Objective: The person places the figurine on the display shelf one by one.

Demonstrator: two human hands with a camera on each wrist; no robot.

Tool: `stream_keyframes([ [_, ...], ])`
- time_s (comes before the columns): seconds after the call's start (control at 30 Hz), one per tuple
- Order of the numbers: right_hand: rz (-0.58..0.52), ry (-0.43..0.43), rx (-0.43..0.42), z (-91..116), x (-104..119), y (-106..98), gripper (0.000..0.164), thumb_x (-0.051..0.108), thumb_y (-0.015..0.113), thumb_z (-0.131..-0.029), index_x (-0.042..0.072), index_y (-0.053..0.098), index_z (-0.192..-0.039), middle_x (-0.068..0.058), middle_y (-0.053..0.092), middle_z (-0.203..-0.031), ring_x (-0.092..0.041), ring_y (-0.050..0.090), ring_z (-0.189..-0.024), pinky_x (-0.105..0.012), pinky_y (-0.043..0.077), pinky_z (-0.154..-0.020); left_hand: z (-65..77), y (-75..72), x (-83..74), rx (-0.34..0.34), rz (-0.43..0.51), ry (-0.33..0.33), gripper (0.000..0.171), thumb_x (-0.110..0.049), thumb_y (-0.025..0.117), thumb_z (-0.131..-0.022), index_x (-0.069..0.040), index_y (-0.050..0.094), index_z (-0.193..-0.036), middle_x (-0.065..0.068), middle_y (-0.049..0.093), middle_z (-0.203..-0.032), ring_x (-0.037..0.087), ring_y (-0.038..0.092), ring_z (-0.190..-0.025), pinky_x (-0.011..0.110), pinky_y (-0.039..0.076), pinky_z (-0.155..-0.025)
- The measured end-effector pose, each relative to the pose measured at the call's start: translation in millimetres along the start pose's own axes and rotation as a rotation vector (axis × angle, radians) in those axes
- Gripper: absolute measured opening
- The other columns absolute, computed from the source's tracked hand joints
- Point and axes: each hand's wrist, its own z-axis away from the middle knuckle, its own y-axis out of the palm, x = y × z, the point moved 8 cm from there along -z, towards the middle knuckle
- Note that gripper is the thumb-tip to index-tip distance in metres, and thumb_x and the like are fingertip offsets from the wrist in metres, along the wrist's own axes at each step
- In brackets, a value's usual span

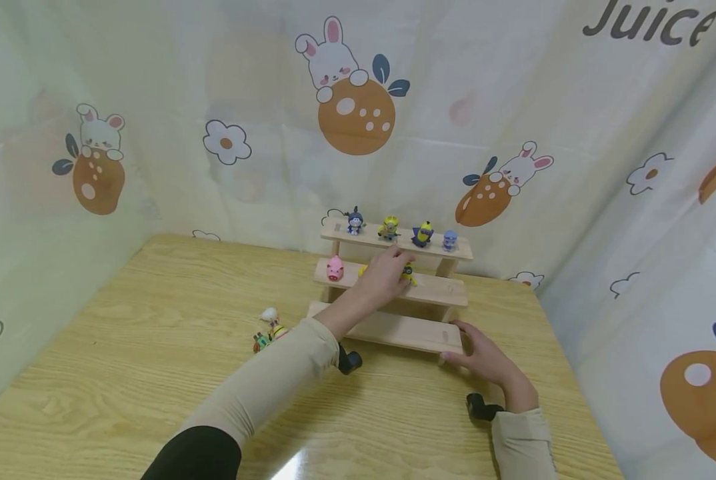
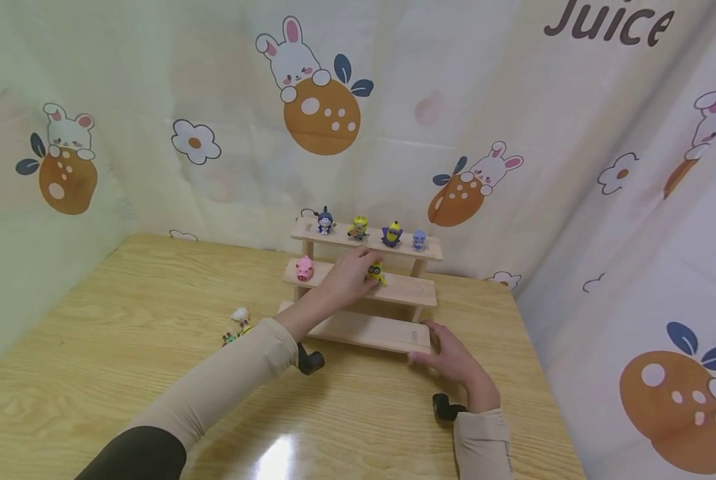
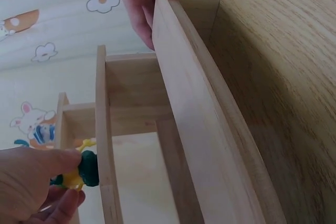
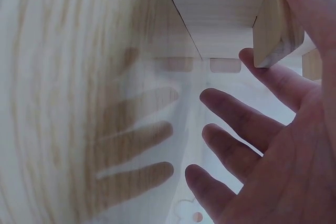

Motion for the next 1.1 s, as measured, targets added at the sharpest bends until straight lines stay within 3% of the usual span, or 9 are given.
stream_keyframes([
  [0.2,0.007,0.004,0.001,-0.7,0.0,-0.4,0.090,0.050,0.067,-0.083,-0.001,0.027,-0.145,-0.029,0.026,-0.150,-0.048,0.022,-0.138,-0.064,0.022,-0.110,-0.6,-1.7,-0.5,-0.011,-0.008,0.025,0.048,-0.019,0.068,-0.087,-0.012,0.054,-0.132,0.006,0.055,-0.123,0.018,0.058,-0.105,0.030,0.052,-0.089],
  [0.43,-0.005,0.002,0.001,0.7,0.4,0.0,0.089,0.048,0.068,-0.083,-0.002,0.028,-0.145,-0.029,0.027,-0.150,-0.049,0.022,-0.138,-0.064,0.023,-0.109,-0.8,-2.2,-1.7,-0.005,-0.025,0.037,0.047,-0.021,0.068,-0.088,-0.011,0.054,-0.132,0.005,0.055,-0.118,0.016,0.059,-0.097,0.027,0.052,-0.082],
  [0.9,-0.001,0.004,0.002,0.2,-1.4,1.2,0.088,0.049,0.067,-0.083,0.000,0.028,-0.145,-0.029,0.027,-0.150,-0.049,0.023,-0.138,-0.064,0.023,-0.109,-1.7,-0.3,-1.4,0.020,-0.016,0.014,0.043,-0.018,0.067,-0.088,-0.012,0.055,-0.129,0.008,0.056,-0.124,0.021,0.058,-0.108,0.031,0.051,-0.092],
  [1.1,-0.004,0.004,0.001,1.0,-0.1,1.4,0.088,0.049,0.067,-0.083,-0.001,0.028,-0.144,-0.029,0.027,-0.149,-0.049,0.023,-0.137,-0.064,0.024,-0.108,-2.0,-1.9,-3.4,0.024,-0.019,0.043,0.039,-0.015,0.068,-0.087,-0.012,0.055,-0.124,0.007,0.060,-0.122,0.022,0.059,-0.111,0.034,0.050,-0.094],
])
